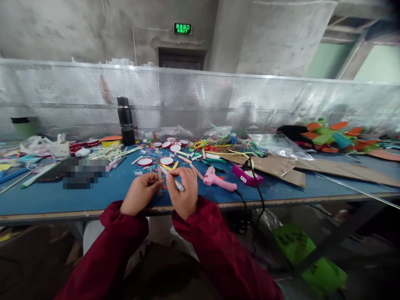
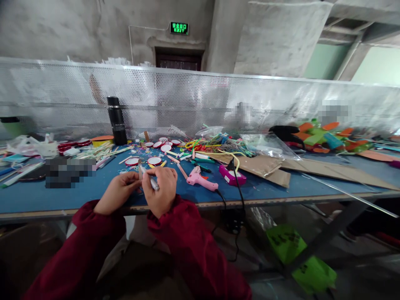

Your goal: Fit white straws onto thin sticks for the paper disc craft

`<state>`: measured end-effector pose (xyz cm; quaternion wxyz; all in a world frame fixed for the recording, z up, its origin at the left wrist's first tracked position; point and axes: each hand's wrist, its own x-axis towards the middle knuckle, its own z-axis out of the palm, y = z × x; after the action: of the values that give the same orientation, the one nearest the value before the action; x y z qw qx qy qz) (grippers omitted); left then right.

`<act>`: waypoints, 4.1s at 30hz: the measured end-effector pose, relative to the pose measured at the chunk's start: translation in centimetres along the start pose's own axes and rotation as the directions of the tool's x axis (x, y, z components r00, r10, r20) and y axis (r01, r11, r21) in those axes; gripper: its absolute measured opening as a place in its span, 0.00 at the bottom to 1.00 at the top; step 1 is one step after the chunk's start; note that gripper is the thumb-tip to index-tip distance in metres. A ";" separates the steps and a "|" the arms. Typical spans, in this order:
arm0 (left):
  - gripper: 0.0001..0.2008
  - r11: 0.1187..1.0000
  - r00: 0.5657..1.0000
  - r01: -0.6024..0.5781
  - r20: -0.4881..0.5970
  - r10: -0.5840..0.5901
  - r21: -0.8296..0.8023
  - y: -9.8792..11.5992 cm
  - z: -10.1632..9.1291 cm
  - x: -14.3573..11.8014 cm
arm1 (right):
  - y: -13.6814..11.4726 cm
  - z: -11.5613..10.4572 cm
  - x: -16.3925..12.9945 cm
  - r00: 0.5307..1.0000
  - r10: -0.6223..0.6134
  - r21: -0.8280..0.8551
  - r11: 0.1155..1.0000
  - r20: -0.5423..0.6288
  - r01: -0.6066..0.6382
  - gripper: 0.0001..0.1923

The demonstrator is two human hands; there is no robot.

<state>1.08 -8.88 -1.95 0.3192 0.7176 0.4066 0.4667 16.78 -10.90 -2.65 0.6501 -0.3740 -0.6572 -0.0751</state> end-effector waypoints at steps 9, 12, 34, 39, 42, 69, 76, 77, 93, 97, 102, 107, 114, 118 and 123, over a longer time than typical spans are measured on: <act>0.13 1.000 1.000 0.010 -0.012 -0.010 -0.003 0.1 0.1 0.0 | -0.1 0.0 0.0 1.000 0.024 -0.026 0.999 -0.018 -0.024 0.06; 0.13 1.000 1.000 0.001 0.000 -0.001 -0.025 0.1 0.1 0.0 | -0.2 -0.1 0.0 1.000 0.014 0.001 1.000 -0.004 -0.014 0.05; 0.12 1.000 1.000 -0.002 0.003 0.001 0.027 0.0 -0.1 -0.1 | -0.1 0.0 0.0 1.000 -0.002 -0.015 1.000 -0.002 0.002 0.05; 0.12 1.000 1.000 0.013 -0.003 -0.013 0.006 -0.2 0.0 -0.1 | -0.1 0.0 -0.1 1.000 0.014 -0.039 0.999 -0.025 -0.015 0.06; 0.12 1.000 1.000 0.002 -0.006 -0.002 -0.005 -0.3 0.0 0.0 | -0.2 -0.1 0.0 1.000 0.005 -0.024 1.000 -0.026 -0.006 0.06; 0.12 1.000 1.000 -0.006 0.029 0.006 0.017 -0.7 -0.1 0.0 | 0.0 0.1 -0.1 0.999 -0.016 -0.039 0.999 -0.046 0.014 0.05; 0.12 1.000 0.999 -0.007 0.049 0.007 0.014 -0.9 -0.1 0.0 | 0.1 0.2 -0.2 0.998 -0.015 -0.040 0.999 -0.054 0.012 0.05; 0.12 1.000 0.999 -0.007 0.048 0.007 0.014 -0.9 -0.1 0.1 | 0.1 0.2 -0.2 0.999 -0.011 -0.040 0.999 -0.052 0.009 0.05; 0.09 1.000 0.998 -0.020 0.061 0.021 -0.006 -0.6 -0.1 0.0 | -0.2 0.0 0.0 1.000 -0.009 -0.016 1.000 -0.020 0.008 0.05; 0.09 1.000 0.998 -0.013 0.057 0.013 -0.015 -0.6 -0.1 0.0 | -0.2 0.0 0.0 0.999 -0.023 -0.008 1.000 -0.022 0.023 0.06; 0.10 0.999 0.999 -0.007 0.045 0.005 0.032 -0.7 -0.1 0.1 | 0.0 0.1 0.0 0.999 -0.028 -0.006 1.000 -0.026 0.028 0.06; 0.11 1.000 0.999 0.002 0.041 -0.003 0.020 -0.5 -0.1 0.0 | 0.0 0.1 0.0 0.999 -0.026 -0.022 0.999 -0.024 0.026 0.06; 0.11 1.000 0.999 0.019 0.026 -0.019 0.007 -0.3 -0.1 -0.1 | -0.1 0.1 -0.2 0.999 0.013 -0.058 0.998 -0.051 -0.016 0.08; 0.11 1.000 1.000 0.013 0.028 -0.014 0.013 -0.4 -0.1 -0.1 | -0.1 0.0 -0.2 0.998 0.004 -0.048 0.999 -0.062 -0.007 0.07; 0.11 1.000 1.000 0.004 0.019 -0.005 0.029 -0.2 -0.1 -0.1 | -0.1 0.0 -0.1 0.999 -0.011 -0.033 0.999 -0.036 0.010 0.07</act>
<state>0.92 -8.84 -2.17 0.3136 0.7257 0.4119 0.4532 16.69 -11.01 -2.75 0.6551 -0.3796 -0.6462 -0.0961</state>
